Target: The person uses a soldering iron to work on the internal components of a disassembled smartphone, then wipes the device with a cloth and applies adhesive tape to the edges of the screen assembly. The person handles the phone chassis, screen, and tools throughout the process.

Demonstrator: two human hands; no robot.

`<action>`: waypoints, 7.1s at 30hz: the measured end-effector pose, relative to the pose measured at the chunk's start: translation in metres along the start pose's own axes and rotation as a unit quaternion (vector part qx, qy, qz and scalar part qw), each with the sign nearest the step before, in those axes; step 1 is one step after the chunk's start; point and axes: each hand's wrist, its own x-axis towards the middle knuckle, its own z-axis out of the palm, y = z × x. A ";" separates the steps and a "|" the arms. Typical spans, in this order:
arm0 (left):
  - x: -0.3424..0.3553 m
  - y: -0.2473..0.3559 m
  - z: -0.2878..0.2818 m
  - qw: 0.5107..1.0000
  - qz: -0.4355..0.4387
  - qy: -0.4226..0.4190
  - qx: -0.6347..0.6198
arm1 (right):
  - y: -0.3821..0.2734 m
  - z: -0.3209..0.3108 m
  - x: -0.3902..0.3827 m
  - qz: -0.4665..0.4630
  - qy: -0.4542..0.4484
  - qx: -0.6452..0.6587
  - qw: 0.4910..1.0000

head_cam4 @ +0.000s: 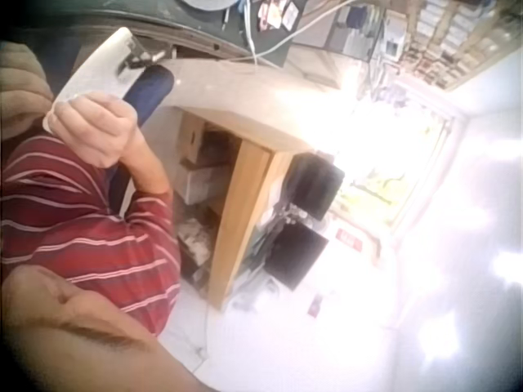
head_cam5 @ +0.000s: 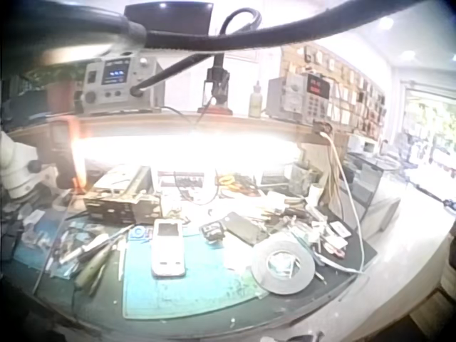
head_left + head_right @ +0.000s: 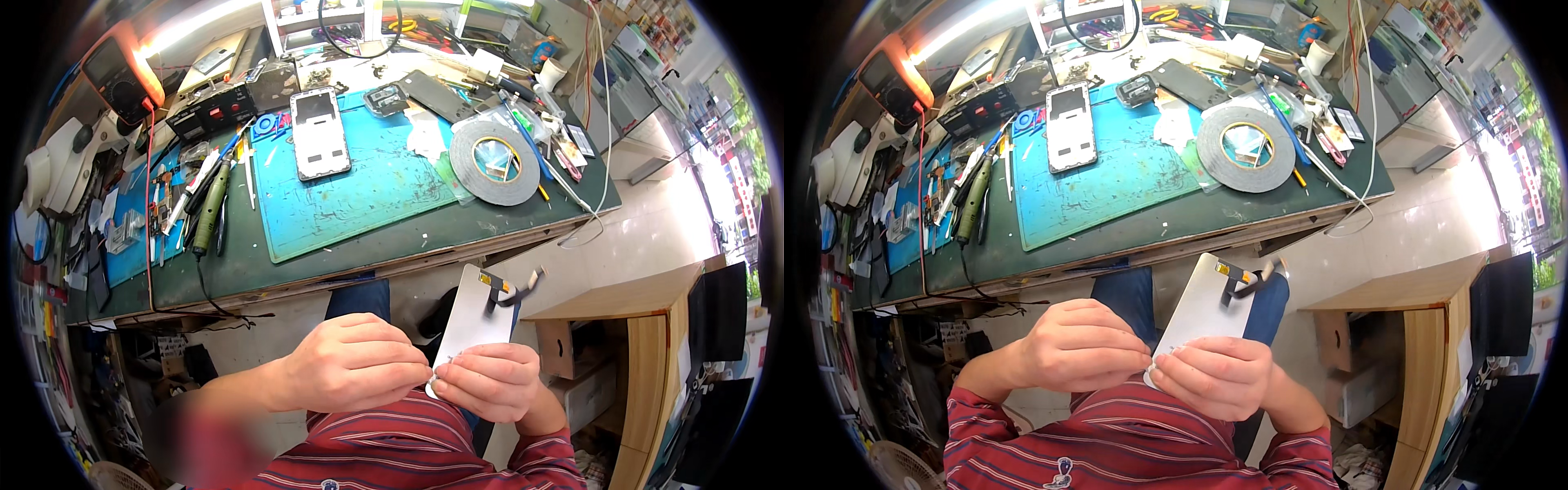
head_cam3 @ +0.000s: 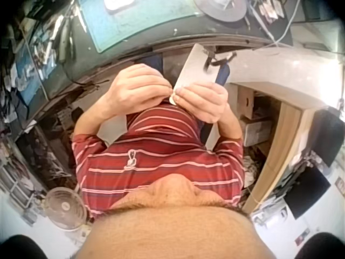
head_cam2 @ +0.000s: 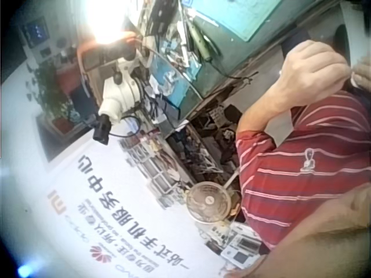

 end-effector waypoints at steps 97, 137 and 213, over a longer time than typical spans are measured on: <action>0.021 -0.037 0.101 0.897 -0.182 0.047 -0.401 | 0.002 0.015 -0.074 0.531 0.149 0.797 0.245; -0.004 -0.048 -0.057 0.919 -0.244 -0.067 0.303 | 0.070 0.087 0.087 0.633 0.051 0.646 0.423; 0.007 -0.023 0.032 0.972 -0.215 0.084 -0.053 | 0.033 -0.008 -0.014 0.365 -0.007 0.219 0.905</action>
